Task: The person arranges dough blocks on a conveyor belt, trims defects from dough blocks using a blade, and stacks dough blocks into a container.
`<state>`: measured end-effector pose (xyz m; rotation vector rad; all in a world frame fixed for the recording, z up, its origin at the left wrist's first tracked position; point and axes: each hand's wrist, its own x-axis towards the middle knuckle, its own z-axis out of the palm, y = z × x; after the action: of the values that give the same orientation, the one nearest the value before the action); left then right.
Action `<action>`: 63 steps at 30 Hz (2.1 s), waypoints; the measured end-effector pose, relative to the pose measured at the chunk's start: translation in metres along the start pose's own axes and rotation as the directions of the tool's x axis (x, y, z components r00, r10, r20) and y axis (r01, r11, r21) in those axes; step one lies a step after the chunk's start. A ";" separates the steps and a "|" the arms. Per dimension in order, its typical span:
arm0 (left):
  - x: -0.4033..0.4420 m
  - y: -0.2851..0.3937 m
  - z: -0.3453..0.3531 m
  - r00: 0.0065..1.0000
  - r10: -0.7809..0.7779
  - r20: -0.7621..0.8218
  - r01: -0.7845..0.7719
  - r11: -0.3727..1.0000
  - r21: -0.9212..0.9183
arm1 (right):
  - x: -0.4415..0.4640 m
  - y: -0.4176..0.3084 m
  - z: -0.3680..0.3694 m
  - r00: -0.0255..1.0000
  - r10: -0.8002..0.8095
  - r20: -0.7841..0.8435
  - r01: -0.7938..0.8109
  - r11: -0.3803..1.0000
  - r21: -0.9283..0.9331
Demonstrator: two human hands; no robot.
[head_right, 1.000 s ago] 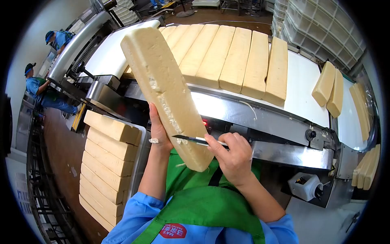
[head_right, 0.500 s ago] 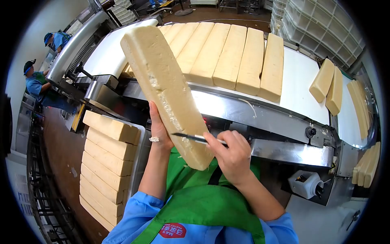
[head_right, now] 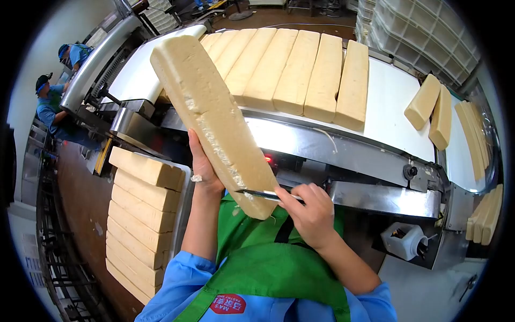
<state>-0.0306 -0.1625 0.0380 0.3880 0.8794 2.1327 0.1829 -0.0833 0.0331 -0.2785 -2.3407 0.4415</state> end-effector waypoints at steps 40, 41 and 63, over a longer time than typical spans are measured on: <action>0.045 -0.026 0.072 0.863 -0.031 0.504 0.107 0.987 -0.122 | 0.022 0.029 0.007 0.843 0.451 0.294 -0.441 0.265 0.857; 0.046 -0.028 0.079 0.845 -0.069 0.530 0.078 0.997 0.004 | 0.019 0.034 0.004 0.830 0.496 0.256 -0.378 0.162 0.912; 0.111 -0.103 0.041 0.609 -0.083 0.788 -0.793 -0.092 0.603 | 0.078 0.270 -0.039 0.573 0.802 0.166 -0.720 0.396 0.570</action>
<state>-0.0245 -0.0126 -0.0064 2.3109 1.8950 1.0444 0.1739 0.1988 0.0027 -1.0689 -1.6594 1.5228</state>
